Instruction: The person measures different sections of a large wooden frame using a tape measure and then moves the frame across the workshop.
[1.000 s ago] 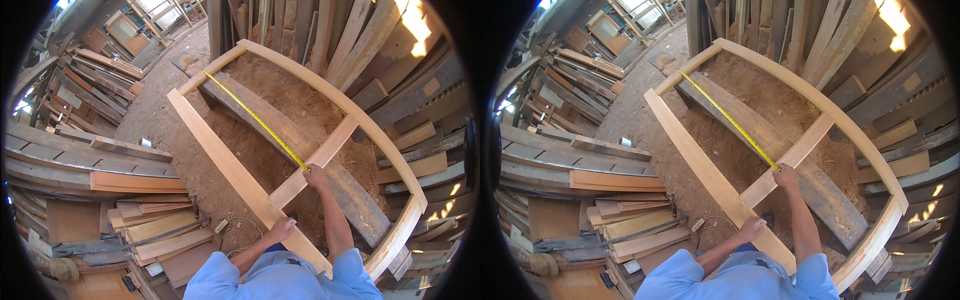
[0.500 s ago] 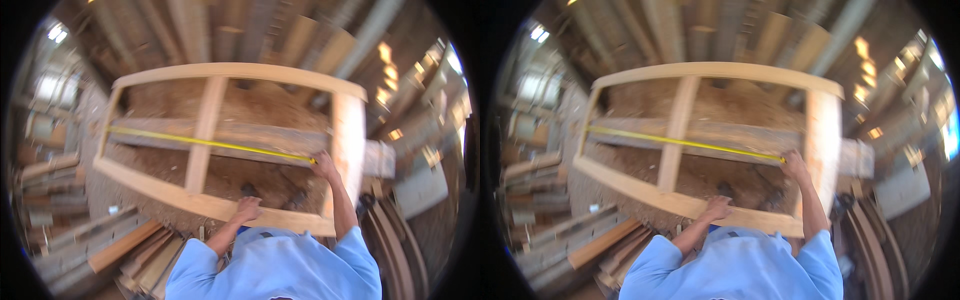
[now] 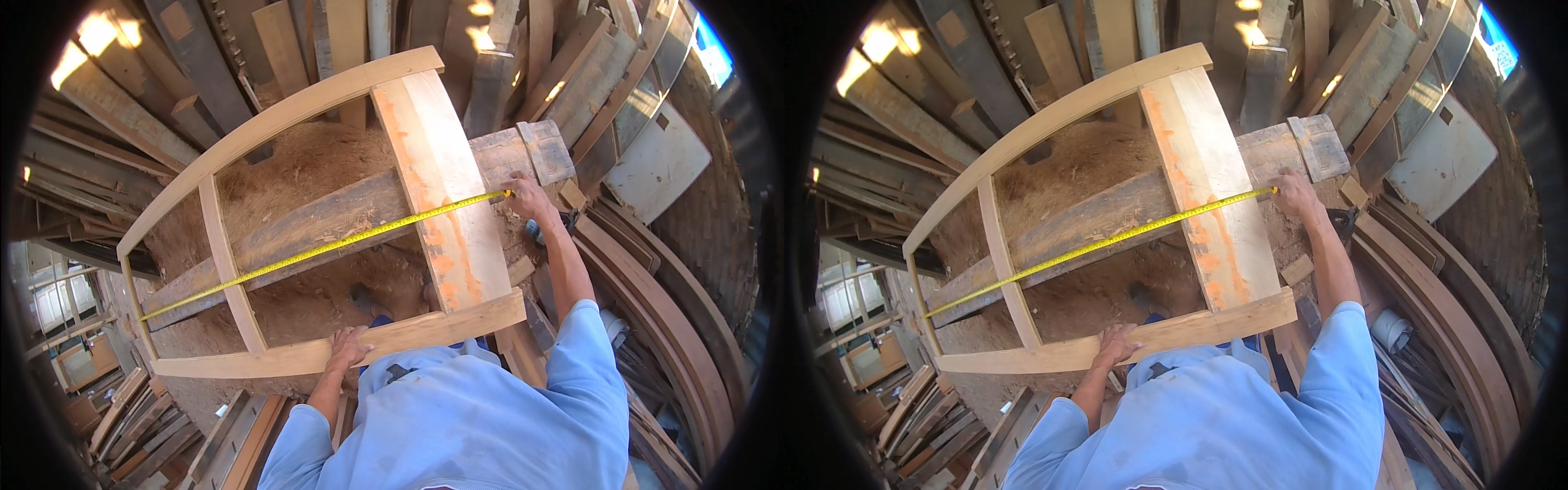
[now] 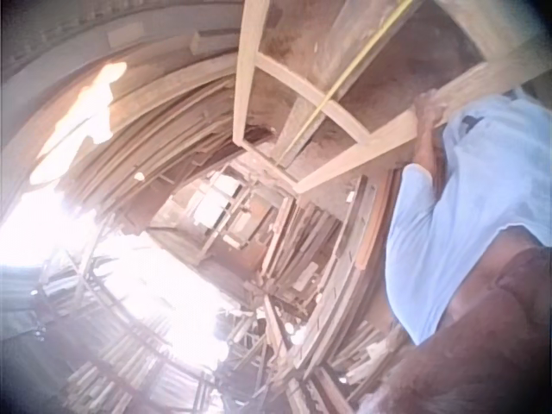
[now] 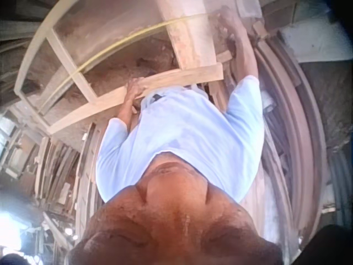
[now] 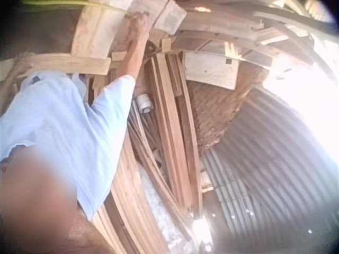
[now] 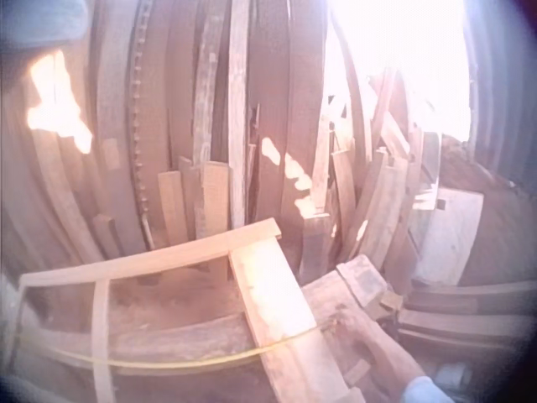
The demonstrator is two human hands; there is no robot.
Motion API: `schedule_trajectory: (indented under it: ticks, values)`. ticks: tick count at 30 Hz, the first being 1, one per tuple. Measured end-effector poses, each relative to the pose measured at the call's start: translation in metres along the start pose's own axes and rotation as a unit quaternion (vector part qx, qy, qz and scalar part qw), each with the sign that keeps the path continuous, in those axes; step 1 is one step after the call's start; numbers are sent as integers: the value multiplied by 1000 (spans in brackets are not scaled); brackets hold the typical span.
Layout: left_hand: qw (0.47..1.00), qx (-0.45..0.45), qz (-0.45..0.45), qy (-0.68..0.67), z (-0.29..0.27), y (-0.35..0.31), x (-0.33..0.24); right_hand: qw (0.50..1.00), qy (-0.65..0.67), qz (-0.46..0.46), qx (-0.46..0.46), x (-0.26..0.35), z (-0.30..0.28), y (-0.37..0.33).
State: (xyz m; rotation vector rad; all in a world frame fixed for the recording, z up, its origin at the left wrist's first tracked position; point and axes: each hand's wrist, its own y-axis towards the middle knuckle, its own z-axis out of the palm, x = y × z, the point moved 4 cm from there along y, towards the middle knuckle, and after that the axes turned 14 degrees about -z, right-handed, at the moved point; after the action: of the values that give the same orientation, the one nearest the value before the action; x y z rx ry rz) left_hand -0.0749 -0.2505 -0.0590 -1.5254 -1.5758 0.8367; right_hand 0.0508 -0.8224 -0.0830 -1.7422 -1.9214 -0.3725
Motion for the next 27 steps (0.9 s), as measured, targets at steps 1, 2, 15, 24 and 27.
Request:
schedule_trajectory:
  ticks: [1, 2, 15, 24, 27]
  values:
    - [1000, -1, -2, -2, -1, 0, -1, 1000, -15, -8, -9, 3, -4, 0]
    - [1000, -2, -5, -3, -1, -1, -2, 999, -8, -21, -26, 2, -3, -1]
    - [1000, 13, -27, 2, 0, 4, -3, 999, -10, -24, -33, 0, -7, -2]
    - [999, 15, 5, -41, -1, 4, -1, 996, -35, 75, 35, 20, -5, 6]
    - [998, 16, 36, -40, 8, 15, 7, 982, 4, 29, 184, 62, 11, 14]
